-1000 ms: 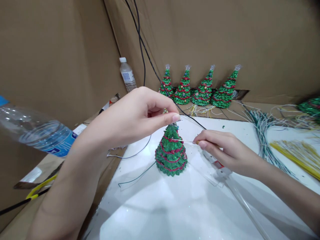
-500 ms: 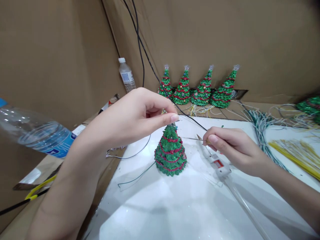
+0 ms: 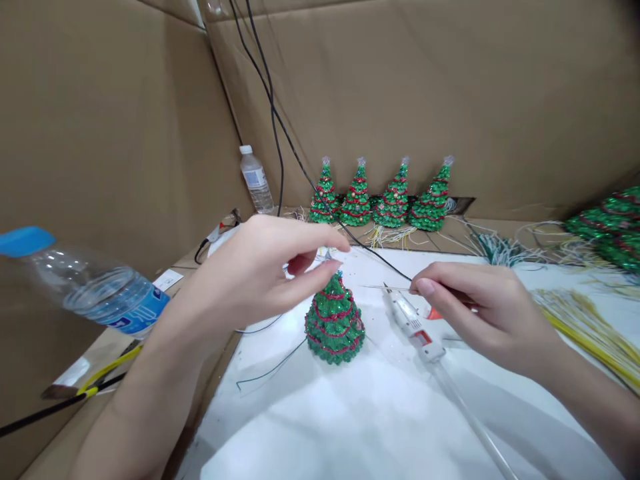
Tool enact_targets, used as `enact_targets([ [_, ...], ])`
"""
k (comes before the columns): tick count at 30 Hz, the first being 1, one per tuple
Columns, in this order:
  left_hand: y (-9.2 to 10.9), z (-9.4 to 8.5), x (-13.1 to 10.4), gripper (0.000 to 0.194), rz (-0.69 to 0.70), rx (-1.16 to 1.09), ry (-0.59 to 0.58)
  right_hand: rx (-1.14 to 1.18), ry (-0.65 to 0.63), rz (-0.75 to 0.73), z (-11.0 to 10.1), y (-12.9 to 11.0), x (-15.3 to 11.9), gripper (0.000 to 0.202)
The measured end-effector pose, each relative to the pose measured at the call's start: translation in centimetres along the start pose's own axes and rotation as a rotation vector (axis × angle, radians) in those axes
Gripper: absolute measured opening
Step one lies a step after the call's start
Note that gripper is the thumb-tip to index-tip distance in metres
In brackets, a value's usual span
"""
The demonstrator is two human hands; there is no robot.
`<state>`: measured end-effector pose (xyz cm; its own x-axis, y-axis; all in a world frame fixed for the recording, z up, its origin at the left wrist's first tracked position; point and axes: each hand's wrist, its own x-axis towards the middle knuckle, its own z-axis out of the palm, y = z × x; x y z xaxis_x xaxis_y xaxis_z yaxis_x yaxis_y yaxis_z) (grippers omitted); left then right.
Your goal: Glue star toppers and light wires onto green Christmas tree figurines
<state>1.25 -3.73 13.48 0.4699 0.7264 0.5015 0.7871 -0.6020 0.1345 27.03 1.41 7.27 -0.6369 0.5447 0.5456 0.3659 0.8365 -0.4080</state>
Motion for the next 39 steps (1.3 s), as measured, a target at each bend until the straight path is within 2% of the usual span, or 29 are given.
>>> enact_targets([
  [2, 0.6, -0.2, -0.3, 0.010, 0.066, 0.014, 0.046, -0.028, 0.020, -0.034, -0.4, -0.6, -0.1, 0.023],
  [5, 1.4, -0.4, -0.4, 0.011, 0.169, -0.021, 0.039, -0.040, 0.036, -0.067, -0.9, -1.3, -0.3, 0.019],
  [8, 1.9, -0.3, -0.3, 0.013, 0.210, -0.042, 0.038, -0.039, 0.044, -0.078, -1.3, -1.9, -0.4, 0.017],
  [14, 2.7, 0.3, 0.1, 0.013, 0.191, -0.095, 0.083, 0.005, 0.041, -0.088, -1.7, -2.7, -0.5, 0.016],
  [22, 3.5, 0.9, 0.3, 0.015, 0.144, -0.298, 0.116, 0.034, 0.030, -0.092, -2.0, -3.0, -0.6, 0.014],
  [28, 3.9, 1.2, 0.2, 0.017, 0.108, -0.341, 0.152, 0.035, 0.055, -0.122, -2.2, -3.1, -0.8, 0.013],
  [39, 4.2, 0.9, 0.0, 0.016, 0.044, -0.397, 0.136, 0.049, 0.038, -0.116, -2.4, -3.3, -0.8, 0.013],
])
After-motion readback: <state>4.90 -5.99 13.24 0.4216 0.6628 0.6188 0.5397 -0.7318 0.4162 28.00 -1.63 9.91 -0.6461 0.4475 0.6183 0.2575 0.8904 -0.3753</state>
